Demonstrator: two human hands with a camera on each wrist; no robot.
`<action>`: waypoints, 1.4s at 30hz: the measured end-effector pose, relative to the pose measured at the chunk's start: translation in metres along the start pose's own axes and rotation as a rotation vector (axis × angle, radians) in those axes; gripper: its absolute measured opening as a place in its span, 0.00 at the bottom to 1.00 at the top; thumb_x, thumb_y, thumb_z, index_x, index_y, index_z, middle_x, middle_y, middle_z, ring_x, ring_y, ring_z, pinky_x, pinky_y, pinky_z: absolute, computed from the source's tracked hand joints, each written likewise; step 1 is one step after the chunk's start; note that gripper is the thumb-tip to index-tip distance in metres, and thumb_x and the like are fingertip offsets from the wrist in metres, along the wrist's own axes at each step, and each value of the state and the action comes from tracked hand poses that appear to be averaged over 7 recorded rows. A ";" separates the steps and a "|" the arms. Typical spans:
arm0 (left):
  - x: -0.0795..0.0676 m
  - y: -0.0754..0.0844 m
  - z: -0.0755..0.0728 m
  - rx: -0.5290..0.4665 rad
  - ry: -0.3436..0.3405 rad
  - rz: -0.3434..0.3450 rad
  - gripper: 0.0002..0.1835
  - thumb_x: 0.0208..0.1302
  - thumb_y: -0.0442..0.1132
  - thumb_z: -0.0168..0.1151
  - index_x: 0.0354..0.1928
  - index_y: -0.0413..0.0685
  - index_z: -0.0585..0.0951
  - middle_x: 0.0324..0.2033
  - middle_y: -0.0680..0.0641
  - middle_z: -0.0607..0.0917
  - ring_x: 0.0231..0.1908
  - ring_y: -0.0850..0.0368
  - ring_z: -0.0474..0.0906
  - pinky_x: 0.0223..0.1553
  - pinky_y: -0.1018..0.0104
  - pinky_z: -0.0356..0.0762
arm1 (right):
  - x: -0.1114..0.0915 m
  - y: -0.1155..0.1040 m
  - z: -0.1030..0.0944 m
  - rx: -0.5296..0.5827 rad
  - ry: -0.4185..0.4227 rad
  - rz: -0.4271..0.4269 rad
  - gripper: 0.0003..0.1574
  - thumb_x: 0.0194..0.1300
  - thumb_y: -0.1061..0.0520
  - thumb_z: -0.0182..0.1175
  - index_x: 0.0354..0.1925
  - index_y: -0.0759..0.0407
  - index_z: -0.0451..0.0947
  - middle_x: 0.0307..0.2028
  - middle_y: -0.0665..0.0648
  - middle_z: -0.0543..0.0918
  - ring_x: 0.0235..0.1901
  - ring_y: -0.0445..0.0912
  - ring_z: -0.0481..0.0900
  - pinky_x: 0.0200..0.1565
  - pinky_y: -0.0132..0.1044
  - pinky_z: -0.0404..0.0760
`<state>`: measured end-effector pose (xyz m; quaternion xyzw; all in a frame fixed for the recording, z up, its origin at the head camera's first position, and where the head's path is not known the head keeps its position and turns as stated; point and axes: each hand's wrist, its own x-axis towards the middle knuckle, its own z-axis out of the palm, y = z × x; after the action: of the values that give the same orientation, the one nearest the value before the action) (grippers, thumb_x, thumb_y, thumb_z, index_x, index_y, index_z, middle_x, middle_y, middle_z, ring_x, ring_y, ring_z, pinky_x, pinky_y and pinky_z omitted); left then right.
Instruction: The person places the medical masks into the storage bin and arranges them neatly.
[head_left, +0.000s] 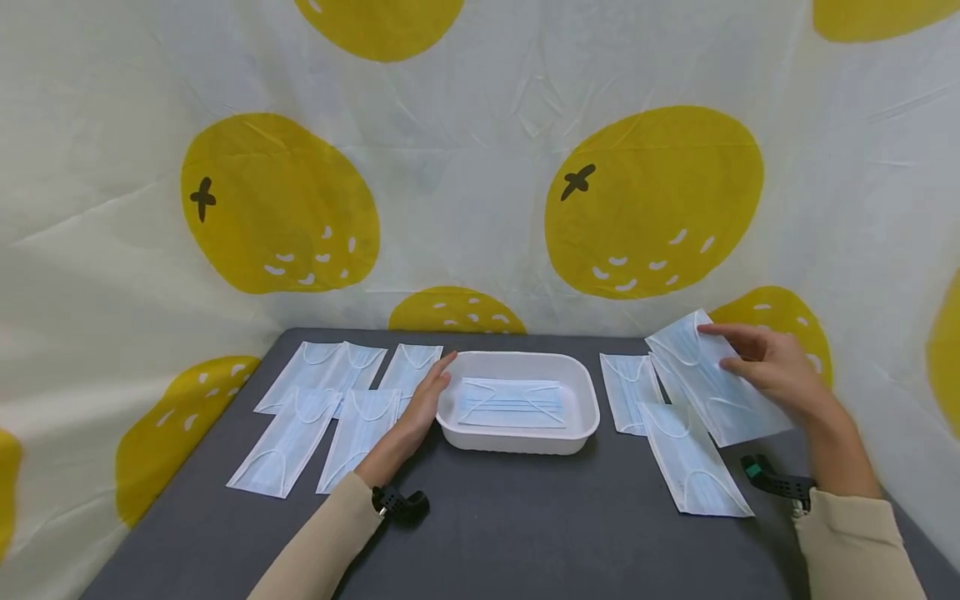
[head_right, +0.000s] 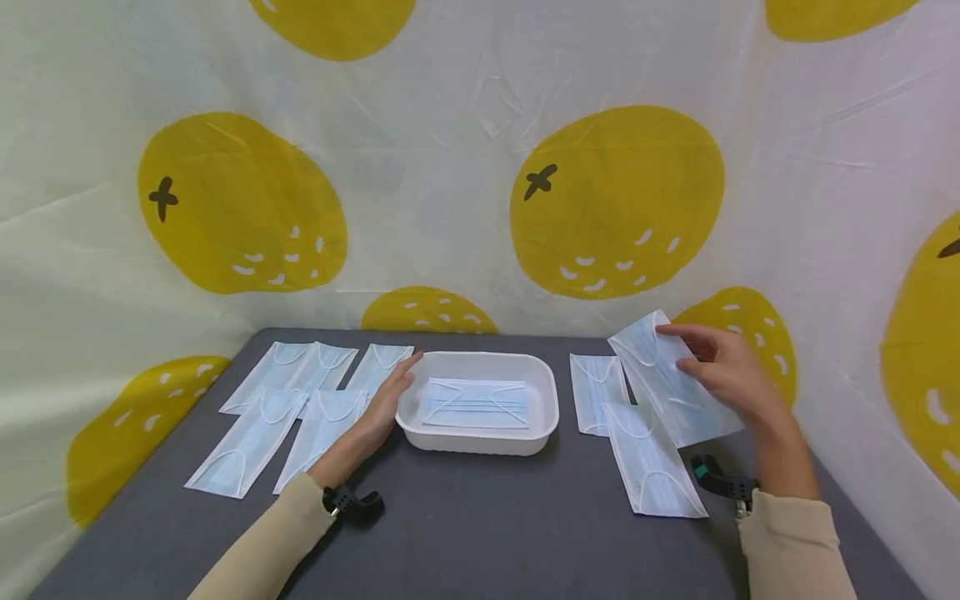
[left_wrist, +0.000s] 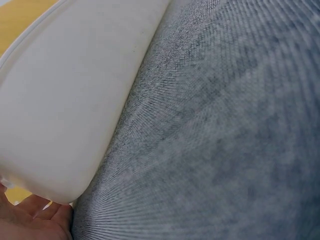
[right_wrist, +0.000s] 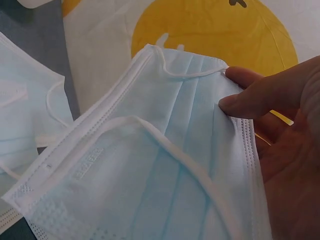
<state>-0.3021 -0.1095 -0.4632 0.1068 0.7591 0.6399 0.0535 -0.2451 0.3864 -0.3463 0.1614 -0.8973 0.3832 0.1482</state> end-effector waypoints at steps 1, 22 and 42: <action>0.000 0.000 -0.001 0.000 0.001 0.000 0.27 0.85 0.45 0.36 0.81 0.57 0.58 0.83 0.46 0.53 0.83 0.45 0.42 0.80 0.36 0.35 | 0.001 -0.002 0.001 -0.002 -0.003 0.001 0.26 0.69 0.71 0.59 0.65 0.70 0.76 0.51 0.21 0.76 0.50 0.16 0.73 0.45 0.12 0.75; 0.000 -0.002 -0.004 0.003 -0.012 0.001 0.28 0.85 0.45 0.35 0.82 0.55 0.57 0.83 0.45 0.53 0.83 0.45 0.41 0.81 0.37 0.35 | 0.028 -0.055 0.034 -0.003 -0.128 -0.110 0.26 0.69 0.72 0.59 0.64 0.63 0.80 0.62 0.69 0.81 0.58 0.20 0.70 0.49 0.13 0.73; 0.001 -0.005 -0.002 0.037 -0.017 0.013 0.28 0.85 0.48 0.33 0.82 0.55 0.56 0.82 0.45 0.54 0.83 0.44 0.43 0.80 0.36 0.34 | 0.077 -0.100 0.069 -0.023 -0.304 -0.131 0.29 0.66 0.73 0.55 0.61 0.55 0.84 0.61 0.60 0.85 0.68 0.61 0.77 0.64 0.62 0.77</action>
<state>-0.3043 -0.1121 -0.4679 0.1184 0.7695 0.6252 0.0539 -0.2841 0.2567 -0.2977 0.2740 -0.9013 0.3335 0.0372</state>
